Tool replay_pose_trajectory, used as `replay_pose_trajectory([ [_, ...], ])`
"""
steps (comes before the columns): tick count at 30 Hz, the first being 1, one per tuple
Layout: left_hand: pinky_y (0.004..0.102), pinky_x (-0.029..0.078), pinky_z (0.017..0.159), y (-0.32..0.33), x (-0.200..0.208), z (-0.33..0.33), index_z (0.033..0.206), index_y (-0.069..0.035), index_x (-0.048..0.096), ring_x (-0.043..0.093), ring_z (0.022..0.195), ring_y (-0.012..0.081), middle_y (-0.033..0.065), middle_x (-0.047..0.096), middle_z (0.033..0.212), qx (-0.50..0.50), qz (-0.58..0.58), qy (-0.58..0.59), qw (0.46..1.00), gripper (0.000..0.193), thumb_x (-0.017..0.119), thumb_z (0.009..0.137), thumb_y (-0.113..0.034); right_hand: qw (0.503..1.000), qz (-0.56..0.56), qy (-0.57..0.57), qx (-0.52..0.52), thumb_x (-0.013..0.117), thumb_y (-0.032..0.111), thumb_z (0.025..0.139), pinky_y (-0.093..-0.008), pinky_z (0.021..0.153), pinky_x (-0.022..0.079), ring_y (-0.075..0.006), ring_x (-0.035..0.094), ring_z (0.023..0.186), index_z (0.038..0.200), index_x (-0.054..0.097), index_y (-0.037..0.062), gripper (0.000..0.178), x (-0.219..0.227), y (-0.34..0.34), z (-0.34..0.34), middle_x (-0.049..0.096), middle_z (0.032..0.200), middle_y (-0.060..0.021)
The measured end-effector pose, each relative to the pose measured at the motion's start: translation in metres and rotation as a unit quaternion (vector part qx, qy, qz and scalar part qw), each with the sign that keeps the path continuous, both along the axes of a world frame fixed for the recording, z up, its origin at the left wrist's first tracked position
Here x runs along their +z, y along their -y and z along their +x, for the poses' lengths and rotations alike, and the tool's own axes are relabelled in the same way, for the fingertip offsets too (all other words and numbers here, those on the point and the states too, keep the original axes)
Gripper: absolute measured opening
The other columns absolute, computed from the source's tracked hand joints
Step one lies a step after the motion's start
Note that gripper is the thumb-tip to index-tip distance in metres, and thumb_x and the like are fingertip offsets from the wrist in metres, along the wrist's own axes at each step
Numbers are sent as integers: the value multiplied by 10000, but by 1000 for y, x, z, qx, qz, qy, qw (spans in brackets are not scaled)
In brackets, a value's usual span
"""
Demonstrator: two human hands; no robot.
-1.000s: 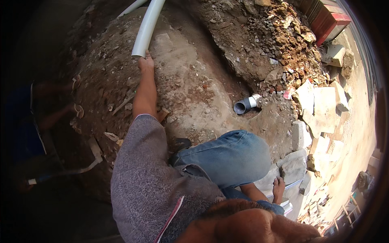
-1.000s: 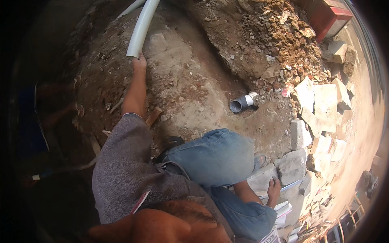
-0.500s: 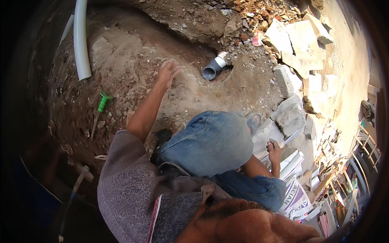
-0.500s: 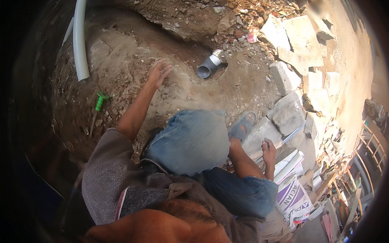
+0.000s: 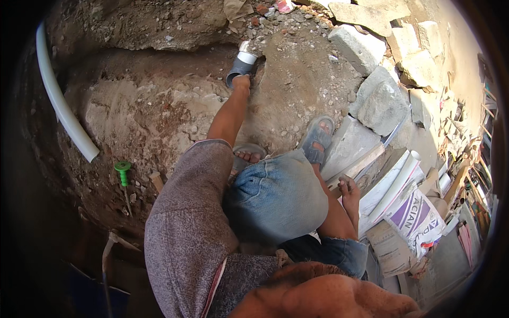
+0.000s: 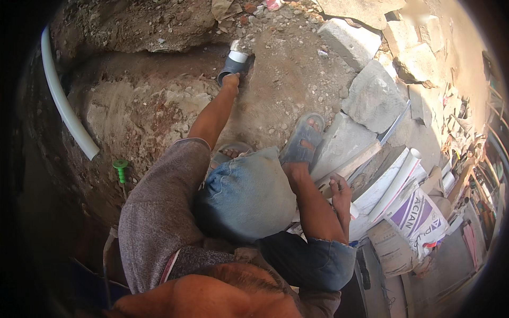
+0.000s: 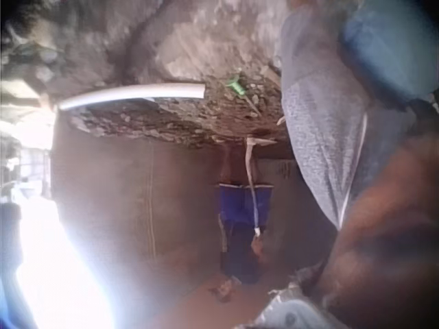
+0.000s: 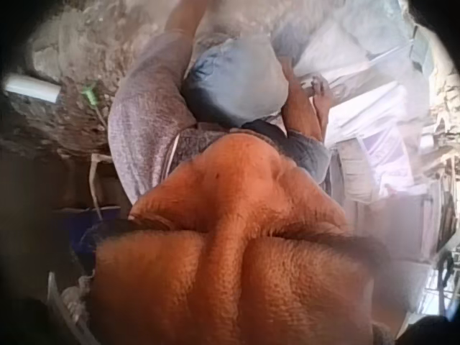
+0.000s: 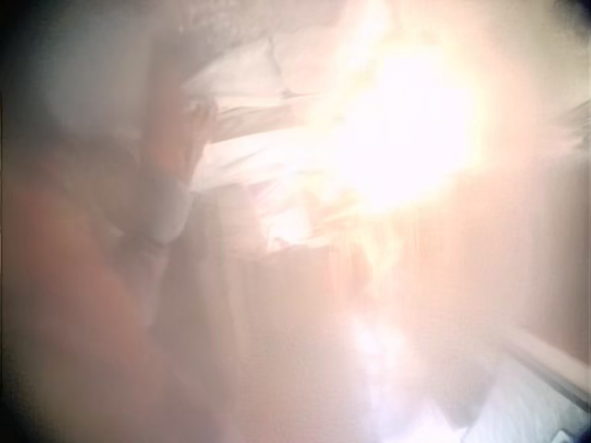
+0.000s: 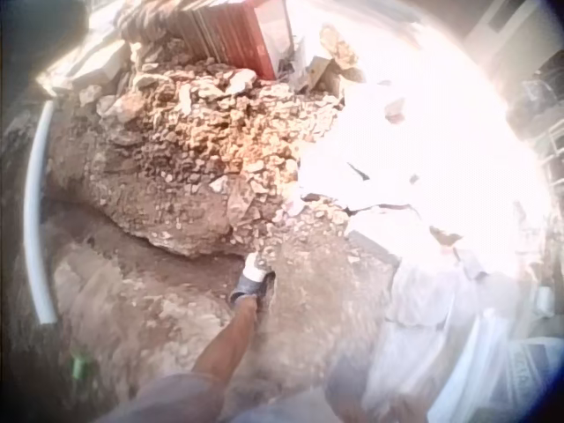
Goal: The person joins PVC pipe sections by applying adhesive to an elbow joint and a pipe end, then fits them together and places the assembly into a dirt trench.
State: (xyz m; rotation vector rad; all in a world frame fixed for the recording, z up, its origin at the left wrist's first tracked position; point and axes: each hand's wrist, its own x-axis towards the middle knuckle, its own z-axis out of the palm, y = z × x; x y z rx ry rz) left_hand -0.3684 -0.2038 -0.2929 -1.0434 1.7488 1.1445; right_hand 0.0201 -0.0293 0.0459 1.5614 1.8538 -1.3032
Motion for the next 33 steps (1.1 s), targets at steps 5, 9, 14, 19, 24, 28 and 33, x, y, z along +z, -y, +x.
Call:
replay_pose_trajectory([
  [5, 489, 421, 856, 7, -1, -11, 891, 38, 632, 572, 958, 451, 279, 620, 962, -288, -176, -211, 917, 349, 462, 861, -265, 999, -23, 36, 11, 552, 231, 933, -263, 722, 452, -111, 541, 791, 1149, 572, 17, 305, -3, 13, 8, 620, 948, -47],
  [9, 491, 420, 839, 5, -25, -35, 956, 51, 590, 562, 960, 467, 320, 594, 980, -306, -119, -277, 903, 397, 444, 891, -312, 998, -27, -14, -50, 543, 219, 938, -266, 734, 446, -113, 535, 804, 1148, 575, 20, 291, -1, 17, 2, 614, 937, -49],
  [14, 424, 439, 814, 46, -65, -52, 1007, 46, 574, 601, 893, 375, 235, 631, 940, -322, -2, -260, 910, 334, 522, 887, -262, 996, -37, 26, -75, 535, 172, 932, -294, 840, 433, -167, 569, 943, 1129, 582, -6, 269, 11, 9, -15, 644, 1017, -112],
  [19, 355, 440, 808, 44, -65, -54, 1043, 44, 580, 602, 896, 252, 156, 639, 967, -212, 104, -141, 961, 324, 615, 839, -206, 993, -54, 43, -91, 543, 191, 931, -282, 804, 441, -153, 563, 912, 1136, 582, 2, 282, 7, 15, 1, 641, 1007, -92],
  [24, 339, 427, 866, 45, -77, -82, 1184, 64, 531, 583, 1015, 253, 183, 617, 1085, -237, 64, -105, 964, 434, 607, 835, -182, 994, -47, 9, -95, 539, 208, 937, -268, 765, 446, -132, 546, 877, 1148, 580, 10, 292, 2, 14, 8, 634, 998, -74],
  [28, 327, 405, 919, 11, -76, -80, 1229, 98, 483, 554, 1090, 271, 198, 584, 1160, -183, -13, -149, 972, 506, 601, 834, -195, 990, -65, 41, -122, 537, 209, 938, -286, 782, 451, -144, 550, 889, 1159, 576, 12, 298, 5, 17, 2, 633, 1013, -86],
  [33, 332, 394, 935, 28, -81, -96, 1296, 60, 419, 488, 1150, 257, 177, 507, 1270, -276, 78, -117, 951, 545, 591, 865, -226, 993, -51, 36, -105, 550, 211, 932, -289, 791, 451, -150, 547, 884, 1162, 577, 19, 301, 6, 14, 0, 633, 1002, -90],
])
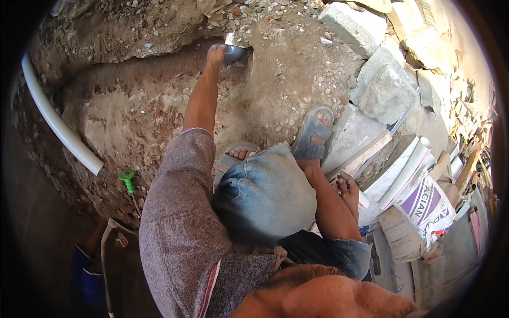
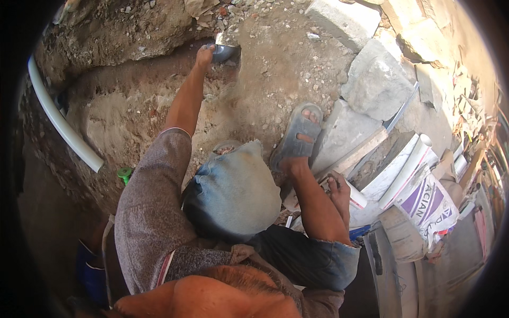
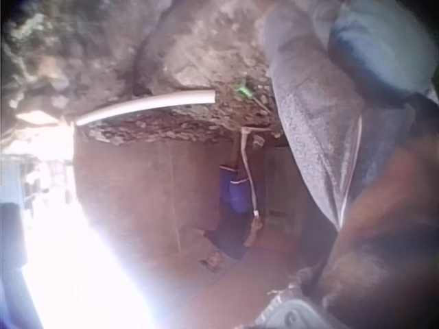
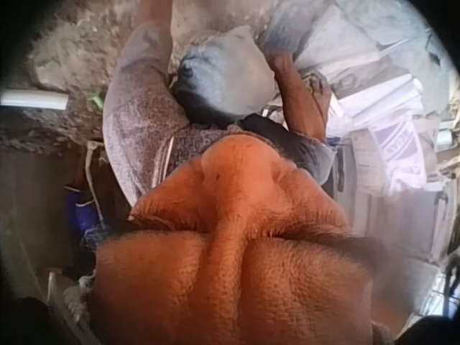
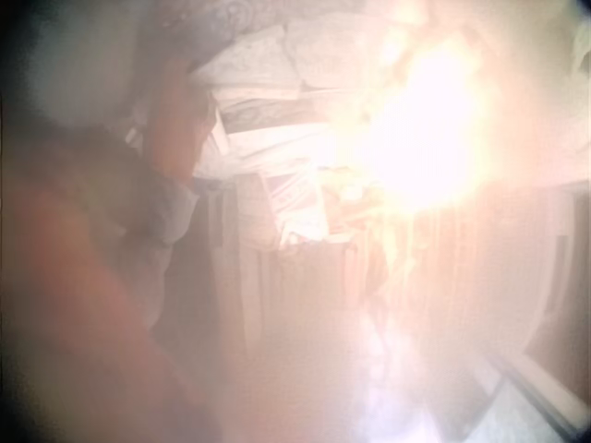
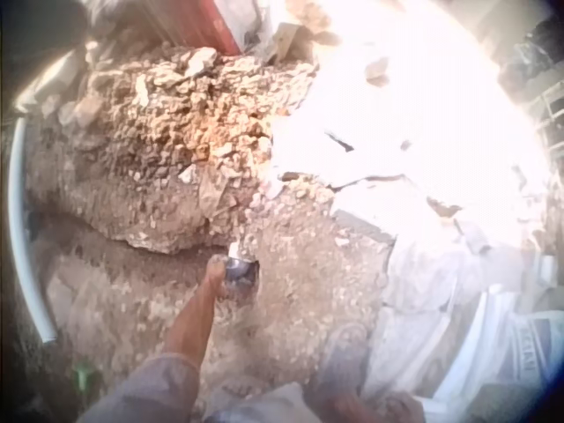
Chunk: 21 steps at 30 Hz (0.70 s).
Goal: The person joins PVC pipe sections by applying adhesive to an elbow joint and a pipe end, then fits them together and places the assembly into a dirt trench.
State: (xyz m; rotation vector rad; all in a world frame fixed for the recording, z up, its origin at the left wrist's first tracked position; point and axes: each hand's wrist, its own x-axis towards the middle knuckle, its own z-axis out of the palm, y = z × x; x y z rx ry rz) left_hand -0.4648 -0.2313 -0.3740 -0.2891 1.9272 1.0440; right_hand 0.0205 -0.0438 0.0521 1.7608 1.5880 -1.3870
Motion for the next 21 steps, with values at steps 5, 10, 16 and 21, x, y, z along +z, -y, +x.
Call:
replay_pose_trajectory([
  [5, 326, 393, 939, -5, 24, 5, 1252, 105, 455, 535, 1120, 283, 222, 552, 1205, 8, -17, -18, 1000, 587, 631, 830, -263, 1000, -18, 1, -7, 551, 208, 929, -266, 710, 448, -125, 537, 800, 1160, 579, 28, 294, -6, 0, 3, 632, 974, -64],
  [10, 349, 412, 909, -5, -3, 3, 1213, 100, 490, 570, 1058, 309, 231, 606, 1104, 26, -22, -46, 998, 562, 636, 828, -283, 999, -26, -4, -36, 556, 212, 927, -246, 664, 432, -104, 524, 762, 1152, 581, 26, 294, -2, 3, 3, 631, 962, -50],
  [16, 334, 433, 819, -11, 2, 32, 1052, 24, 583, 567, 911, 207, 121, 628, 964, 33, -60, -152, 986, 368, 558, 900, -311, 1000, -6, -5, -14, 553, 218, 930, -275, 808, 436, -148, 555, 918, 1144, 573, -7, 311, -3, -1, -3, 630, 1012, -84],
  [21, 333, 431, 806, -1, -15, 20, 1024, 17, 597, 564, 905, 199, 118, 622, 959, 12, -20, -122, 992, 391, 458, 944, -340, 999, -18, -3, -38, 553, 194, 930, -278, 848, 427, -157, 555, 952, 1147, 572, -12, 301, -3, 3, 2, 630, 1024, -89],
])
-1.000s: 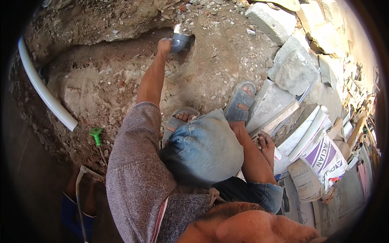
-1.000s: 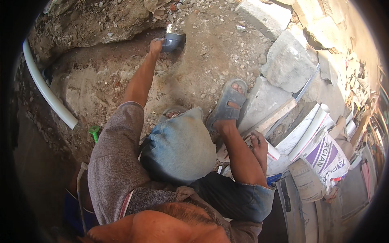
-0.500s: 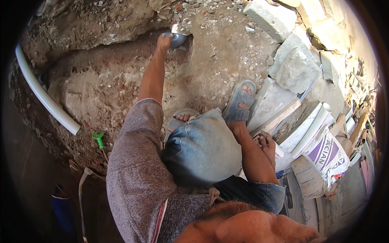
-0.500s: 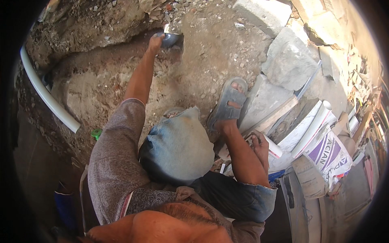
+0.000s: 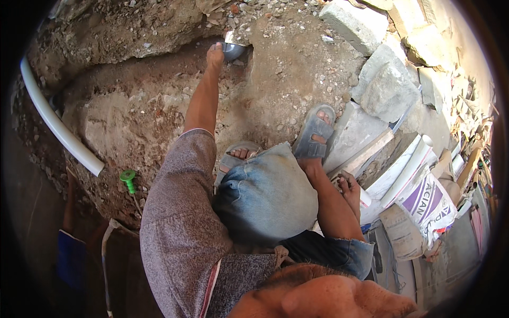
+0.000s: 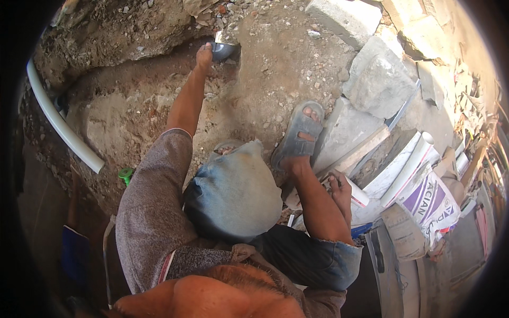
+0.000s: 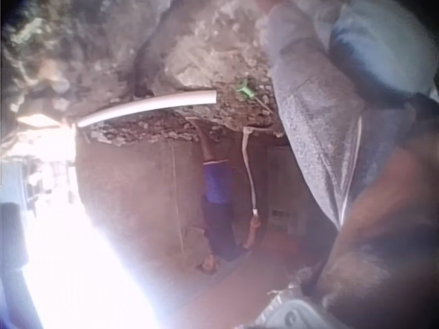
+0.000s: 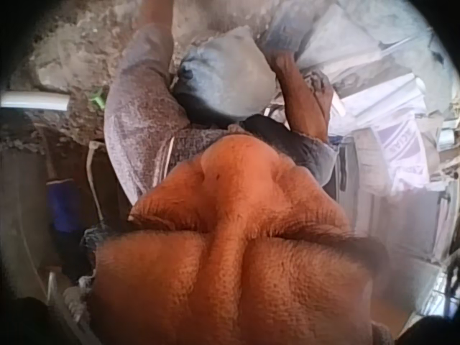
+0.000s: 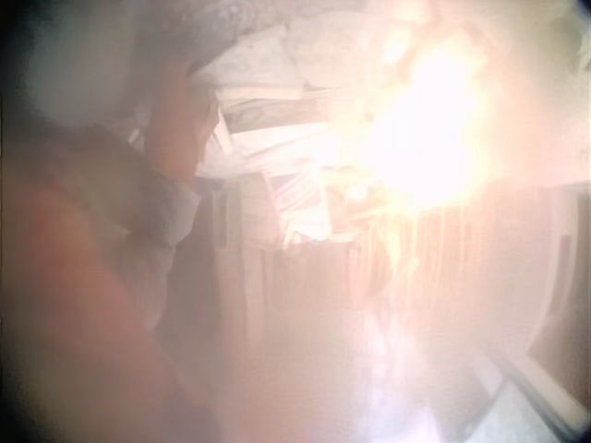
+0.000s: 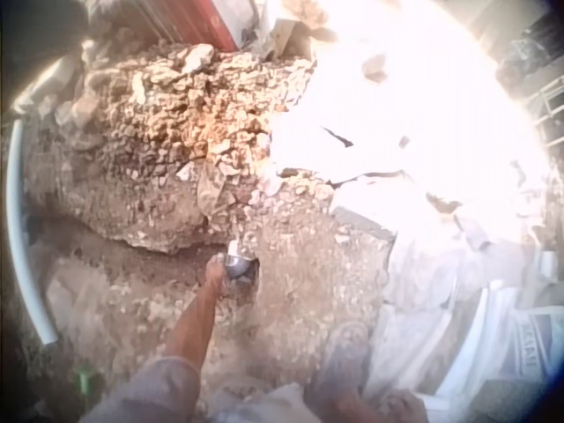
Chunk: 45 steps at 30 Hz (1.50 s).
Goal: The person joins PVC pipe sections by applying adhesive to an elbow joint and a pipe end, then fits them together and places the assembly into a dirt trench.
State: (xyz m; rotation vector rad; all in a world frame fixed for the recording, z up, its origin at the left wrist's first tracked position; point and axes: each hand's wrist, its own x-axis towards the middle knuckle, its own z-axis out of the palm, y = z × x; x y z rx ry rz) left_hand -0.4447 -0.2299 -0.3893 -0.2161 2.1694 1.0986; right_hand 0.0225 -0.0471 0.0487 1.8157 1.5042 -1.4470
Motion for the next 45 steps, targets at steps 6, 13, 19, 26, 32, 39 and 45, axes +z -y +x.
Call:
replay_pose_trajectory([
  [6, 391, 404, 910, 6, -11, 4, 1284, -46, 427, 513, 1102, 355, 176, 483, 1289, 107, 21, -10, 994, 580, 631, 844, -365, 1000, -8, -4, -5, 553, 178, 928, -285, 855, 433, -164, 564, 948, 1154, 570, -10, 295, 0, -3, -4, 633, 1007, -95],
  [13, 552, 465, 855, -24, 54, 41, 1320, -145, 146, 454, 1140, 352, 164, 272, 1359, 416, 169, 181, 875, 768, 706, 800, -224, 1000, -8, -9, 10, 555, 179, 927, -268, 780, 446, -141, 558, 851, 1155, 565, -5, 293, 1, -3, -3, 625, 965, -80],
  [19, 499, 516, 774, -47, 62, 34, 1267, -151, 136, 521, 1056, 315, 151, 367, 1293, 428, 69, 191, 881, 691, 666, 825, -165, 999, -32, 13, -24, 565, 218, 928, -245, 679, 433, -99, 511, 768, 1184, 551, 16, 327, 4, -2, -7, 618, 978, -38],
  [26, 524, 475, 841, -54, 56, 31, 1349, -153, -27, 466, 1145, 330, 158, 340, 1344, 462, 114, 186, 860, 873, 670, 823, -184, 999, -31, 16, -35, 555, 218, 935, -244, 677, 434, -98, 528, 783, 1179, 556, 25, 312, 2, 2, -1, 618, 982, -36],
  [32, 578, 396, 934, -43, 47, 33, 1350, -117, -254, 448, 1182, 355, 189, 330, 1374, 443, 94, 181, 873, 1020, 634, 855, -193, 1000, -21, 3, -10, 556, 216, 933, -236, 680, 433, -95, 525, 798, 1177, 557, 30, 307, -1, 1, 5, 615, 989, -28],
  [39, 561, 431, 884, -43, 44, 31, 1343, -102, -258, 511, 1092, 381, 222, 336, 1353, 432, 91, 179, 879, 1027, 637, 845, -173, 1000, -13, -14, -1, 556, 217, 934, -227, 675, 426, -89, 519, 800, 1173, 560, 33, 302, -10, 2, 16, 615, 984, -13],
  [45, 513, 425, 930, -34, 43, 26, 1363, -67, -224, 469, 1146, 377, 226, 312, 1374, 415, 95, 228, 875, 973, 604, 862, -166, 999, -22, -23, -18, 562, 218, 931, -227, 668, 427, -89, 521, 794, 1172, 562, 34, 304, -7, 1, 11, 617, 976, -9],
])
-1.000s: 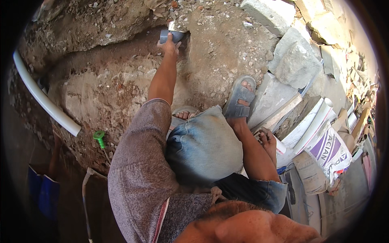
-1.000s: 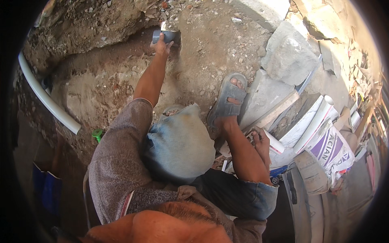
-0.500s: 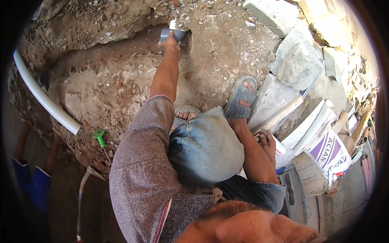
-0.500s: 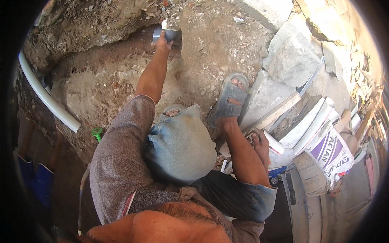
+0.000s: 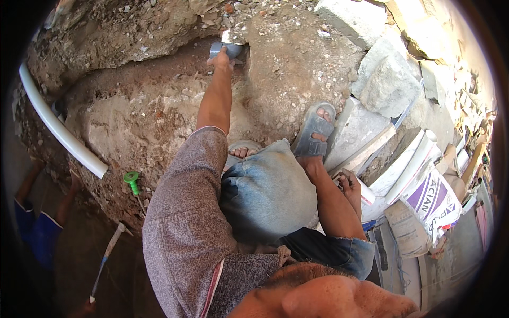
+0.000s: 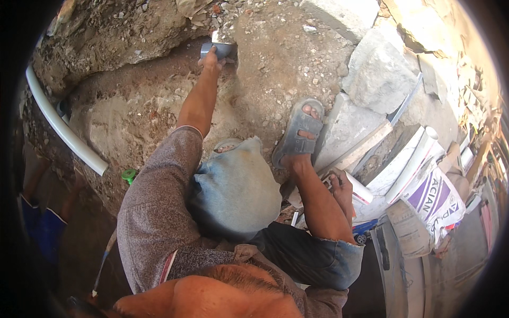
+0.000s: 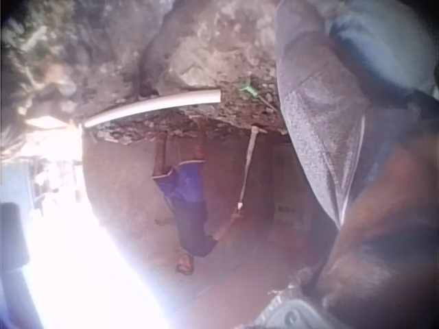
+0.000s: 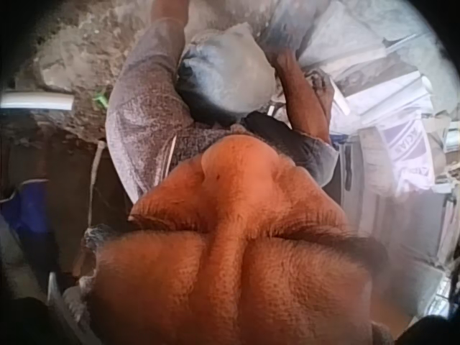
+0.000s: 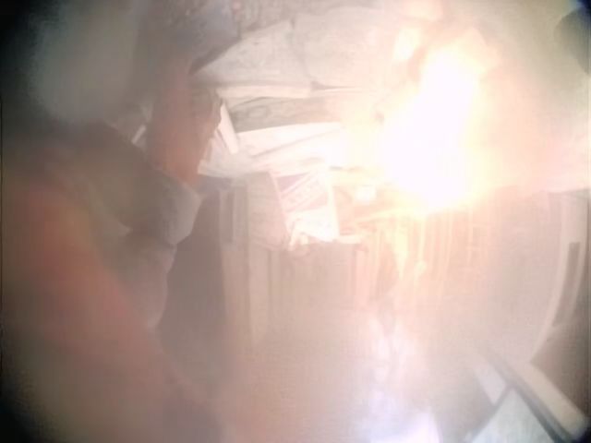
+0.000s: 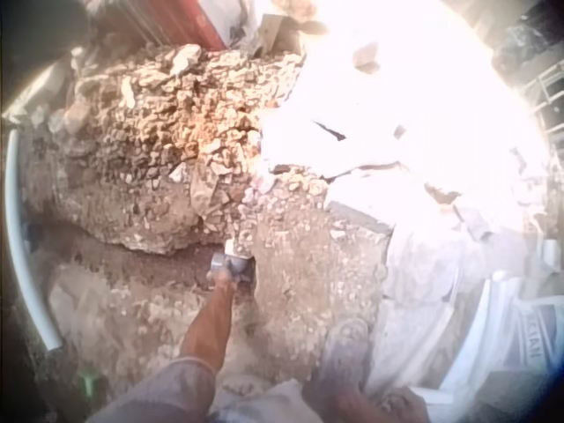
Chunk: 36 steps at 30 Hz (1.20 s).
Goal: The person joins PVC pipe sections by applying adhesive to an elbow joint and a pipe end, then fits them together and places the assembly into a dirt trench.
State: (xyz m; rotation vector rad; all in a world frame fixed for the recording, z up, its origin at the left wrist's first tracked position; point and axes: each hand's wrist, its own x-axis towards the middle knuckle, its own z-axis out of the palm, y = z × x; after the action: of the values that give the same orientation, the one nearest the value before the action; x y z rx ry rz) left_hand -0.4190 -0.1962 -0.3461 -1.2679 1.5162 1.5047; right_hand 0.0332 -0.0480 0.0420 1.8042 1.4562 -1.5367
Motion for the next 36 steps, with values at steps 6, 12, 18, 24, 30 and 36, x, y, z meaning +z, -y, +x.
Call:
replay_pose_trajectory([
  [6, 559, 478, 861, -8, -2, -3, 1328, -68, 52, 480, 1127, 371, 237, 340, 1326, -28, -73, 20, 997, 807, 665, 820, -201, 1000, 5, 10, 6, 562, 222, 931, -225, 676, 421, -85, 520, 784, 1168, 563, 31, 304, 3, 0, -2, 617, 958, -7],
  [12, 493, 372, 982, -12, 39, -2, 1335, -39, 153, 423, 1205, 389, 271, 298, 1381, -232, -200, -29, 951, 825, 713, 776, -272, 999, -9, 14, -29, 555, 210, 935, -222, 655, 413, -71, 479, 736, 1169, 562, 26, 297, 8, -1, -16, 610, 946, -8],
  [18, 445, 429, 888, 24, -1, -17, 1168, 8, 473, 531, 1060, 427, 277, 554, 1119, -464, -258, -260, 807, 611, 719, 740, -352, 999, -6, 28, -27, 549, 162, 932, -241, 600, 439, -110, 527, 742, 1162, 543, -14, 289, 10, 0, -24, 607, 954, -67],
  [24, 440, 443, 863, 31, -5, -21, 1181, 26, 487, 578, 996, 425, 270, 614, 1030, -518, -222, -309, 766, 605, 663, 776, -388, 997, -16, 24, -70, 564, 228, 928, -234, 679, 416, -88, 474, 727, 1167, 560, 22, 316, 14, 2, -31, 613, 955, -20],
  [30, 436, 440, 883, 35, -4, -24, 1247, 10, 461, 570, 1027, 423, 283, 601, 1066, -531, -198, -283, 774, 655, 646, 783, -413, 999, 3, 20, -35, 565, 235, 929, -231, 680, 415, -83, 476, 738, 1157, 564, 19, 314, 11, 2, -30, 616, 954, -16],
  [36, 434, 446, 880, 40, -4, -27, 1255, 10, 459, 573, 1031, 420, 280, 600, 1075, -564, -208, -272, 752, 693, 644, 774, -454, 998, -2, 22, -54, 568, 229, 928, -224, 670, 411, -75, 471, 733, 1152, 569, 19, 307, 9, 3, -24, 608, 924, -3],
])
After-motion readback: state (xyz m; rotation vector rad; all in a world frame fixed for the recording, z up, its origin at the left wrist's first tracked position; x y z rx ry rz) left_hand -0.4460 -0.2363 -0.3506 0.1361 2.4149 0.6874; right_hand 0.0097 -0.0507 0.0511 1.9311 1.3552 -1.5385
